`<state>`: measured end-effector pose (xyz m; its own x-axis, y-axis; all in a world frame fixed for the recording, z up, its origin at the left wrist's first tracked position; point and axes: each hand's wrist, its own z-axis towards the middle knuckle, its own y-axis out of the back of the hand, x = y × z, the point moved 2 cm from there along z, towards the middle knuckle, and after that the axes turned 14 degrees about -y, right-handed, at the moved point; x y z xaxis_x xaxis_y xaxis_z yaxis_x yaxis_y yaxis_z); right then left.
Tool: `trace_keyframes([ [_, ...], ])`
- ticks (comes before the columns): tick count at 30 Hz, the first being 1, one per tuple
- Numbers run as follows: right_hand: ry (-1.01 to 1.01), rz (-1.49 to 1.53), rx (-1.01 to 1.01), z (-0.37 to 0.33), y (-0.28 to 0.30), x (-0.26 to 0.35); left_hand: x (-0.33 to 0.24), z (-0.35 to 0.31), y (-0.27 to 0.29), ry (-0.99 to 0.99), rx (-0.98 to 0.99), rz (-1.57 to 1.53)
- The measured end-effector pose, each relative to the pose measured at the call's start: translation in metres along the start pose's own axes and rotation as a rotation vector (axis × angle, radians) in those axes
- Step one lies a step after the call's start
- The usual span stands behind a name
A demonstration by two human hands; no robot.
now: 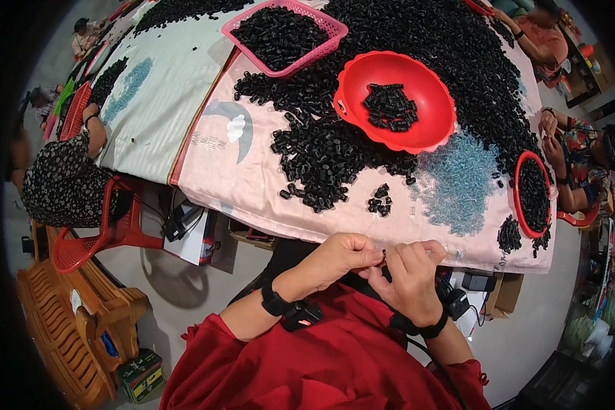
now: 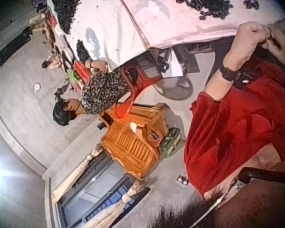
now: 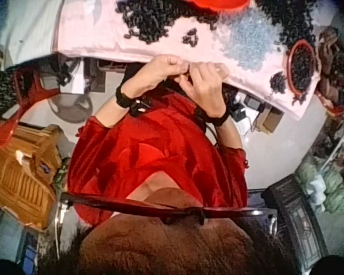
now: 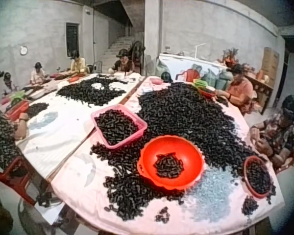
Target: The person repeatedly picks up small black plastic pieces and blue pins from a table, inserts the pins into the pieces, and places the assembled units into a red bowl. The task continues with the same repetitive assembly motion throughout the clip.
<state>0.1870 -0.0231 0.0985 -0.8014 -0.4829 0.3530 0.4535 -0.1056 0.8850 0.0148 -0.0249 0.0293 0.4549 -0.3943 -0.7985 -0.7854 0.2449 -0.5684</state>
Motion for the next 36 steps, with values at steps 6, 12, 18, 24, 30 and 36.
trace_keyframes([
  [6, -0.034, 0.063, -0.001, -0.009, -0.007, -0.007, 0.000, 0.002, -0.002, 0.031, 0.000, -0.004],
  [12, -0.327, 0.117, 0.066, -0.001, -0.018, -0.068, 0.000, 0.004, 0.004, 0.039, -0.136, 0.043],
  [18, -0.274, -0.264, -0.139, 0.014, -0.044, -0.084, -0.010, 0.007, 0.004, 0.122, -0.119, -0.117],
  [24, -0.220, -0.359, -0.090, 0.013, -0.057, -0.083, -0.022, 0.022, 0.024, 0.037, -0.241, -0.113],
  [30, -0.228, -0.326, -0.142, 0.015, -0.056, -0.083, -0.032, 0.058, 0.032, -0.608, -0.477, 1.567],
  [36, -0.233, -0.271, -0.154, 0.014, -0.055, -0.086, -0.023, 0.078, 0.031, -0.512, -0.415, 1.889],
])
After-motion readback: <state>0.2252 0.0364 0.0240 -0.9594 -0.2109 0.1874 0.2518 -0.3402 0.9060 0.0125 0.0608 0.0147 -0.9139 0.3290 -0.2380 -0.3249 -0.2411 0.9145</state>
